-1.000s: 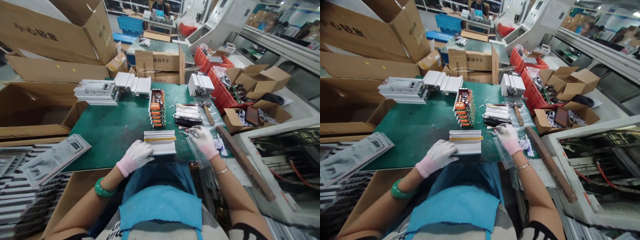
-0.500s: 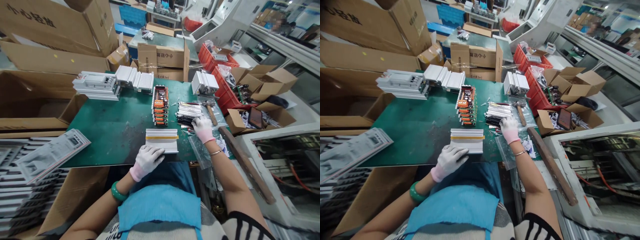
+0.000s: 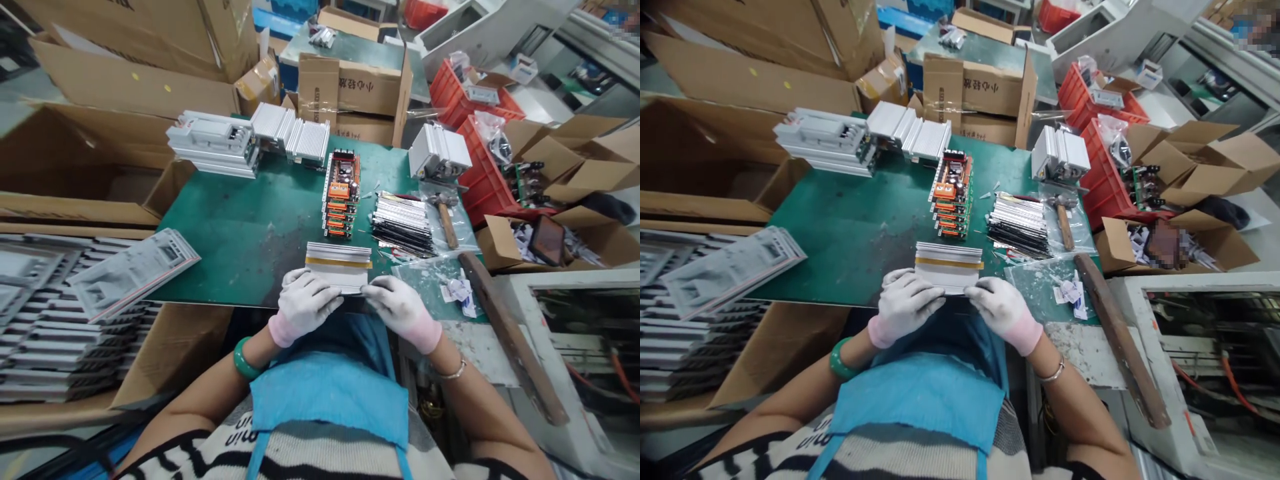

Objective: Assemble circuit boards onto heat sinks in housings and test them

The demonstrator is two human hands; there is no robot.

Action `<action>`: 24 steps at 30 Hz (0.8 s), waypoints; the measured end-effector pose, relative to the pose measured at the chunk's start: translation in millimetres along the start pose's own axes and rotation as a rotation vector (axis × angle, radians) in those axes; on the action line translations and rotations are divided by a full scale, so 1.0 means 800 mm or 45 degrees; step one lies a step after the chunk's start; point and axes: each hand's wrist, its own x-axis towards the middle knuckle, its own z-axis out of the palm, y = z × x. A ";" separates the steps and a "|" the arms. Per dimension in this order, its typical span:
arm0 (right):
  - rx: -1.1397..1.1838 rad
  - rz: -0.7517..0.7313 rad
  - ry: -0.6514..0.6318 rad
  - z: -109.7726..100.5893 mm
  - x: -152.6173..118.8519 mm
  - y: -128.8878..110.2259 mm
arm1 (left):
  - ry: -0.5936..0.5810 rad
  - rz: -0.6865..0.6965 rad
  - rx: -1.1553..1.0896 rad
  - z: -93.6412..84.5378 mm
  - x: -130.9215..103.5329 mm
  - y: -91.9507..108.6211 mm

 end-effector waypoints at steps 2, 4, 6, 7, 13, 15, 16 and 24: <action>-0.033 0.095 0.026 -0.006 -0.006 0.012 | 0.069 -0.076 0.018 0.004 -0.006 -0.001; -0.096 0.154 -0.004 -0.010 -0.010 0.024 | 0.116 -0.130 0.036 0.010 -0.012 0.000; -0.160 0.168 -0.060 -0.011 -0.010 0.034 | 0.092 -0.131 0.055 0.017 -0.017 0.002; -0.192 0.161 -0.093 -0.010 -0.008 0.038 | 0.064 -0.117 0.064 0.020 -0.018 0.003; -0.372 0.179 -0.381 -0.005 0.021 0.040 | 0.020 -0.035 0.062 0.033 -0.024 0.001; -0.430 0.248 -0.555 -0.007 0.035 0.035 | 0.017 -0.034 0.051 0.034 -0.026 0.000; -0.458 0.278 -0.635 -0.009 0.042 0.032 | 0.014 -0.036 0.048 0.034 -0.026 -0.001; -0.531 0.282 -0.883 -0.022 0.078 0.009 | -0.022 -0.056 0.032 0.034 -0.031 0.000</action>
